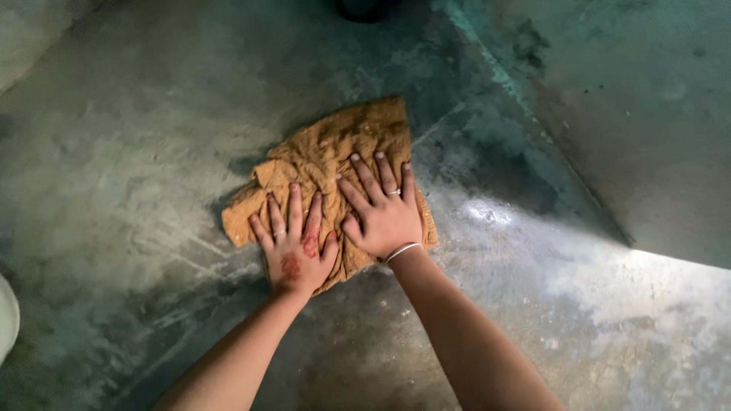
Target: The person wipes the concrete floor by hand with a cloth, moving it across the surface to clean various sections.
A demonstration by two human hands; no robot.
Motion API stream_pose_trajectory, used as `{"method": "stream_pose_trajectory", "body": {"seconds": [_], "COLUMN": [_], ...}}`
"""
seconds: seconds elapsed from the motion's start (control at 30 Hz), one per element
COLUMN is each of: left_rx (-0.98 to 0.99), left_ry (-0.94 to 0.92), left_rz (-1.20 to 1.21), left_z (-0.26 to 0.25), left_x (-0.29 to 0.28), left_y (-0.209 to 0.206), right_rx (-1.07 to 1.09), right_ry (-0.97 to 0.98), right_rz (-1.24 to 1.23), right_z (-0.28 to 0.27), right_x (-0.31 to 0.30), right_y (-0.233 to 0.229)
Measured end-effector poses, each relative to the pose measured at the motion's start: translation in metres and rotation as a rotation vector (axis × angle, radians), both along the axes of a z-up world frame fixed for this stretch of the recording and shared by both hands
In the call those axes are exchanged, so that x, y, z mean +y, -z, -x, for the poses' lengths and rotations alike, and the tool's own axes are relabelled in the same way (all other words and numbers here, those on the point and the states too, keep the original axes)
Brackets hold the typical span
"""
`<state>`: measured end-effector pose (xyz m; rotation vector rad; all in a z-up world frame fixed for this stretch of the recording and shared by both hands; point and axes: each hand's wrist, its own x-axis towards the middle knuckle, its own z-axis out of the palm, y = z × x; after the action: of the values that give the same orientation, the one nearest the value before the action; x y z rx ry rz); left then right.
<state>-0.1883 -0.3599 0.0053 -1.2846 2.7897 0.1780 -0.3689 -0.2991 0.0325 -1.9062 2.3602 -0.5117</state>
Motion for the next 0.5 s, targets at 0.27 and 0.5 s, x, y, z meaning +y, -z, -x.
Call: {"method": "stream_pose_trajectory", "body": {"seconds": [0.27, 0.5], "left_rx": [0.059, 0.129], "left_ry": [0.038, 0.041], "left_rz": [-0.005, -0.025], "left_z": [-0.004, -0.006], "left_x": [-0.001, 0.000], "left_y": [0.010, 0.009], "right_rx": [-0.053, -0.055], "right_ry": [0.111, 0.151], "right_rz": [-0.039, -0.037], "right_z": [-0.015, -0.022], "right_x": [0.002, 0.015], "right_y": [-0.004, 0.001]}}
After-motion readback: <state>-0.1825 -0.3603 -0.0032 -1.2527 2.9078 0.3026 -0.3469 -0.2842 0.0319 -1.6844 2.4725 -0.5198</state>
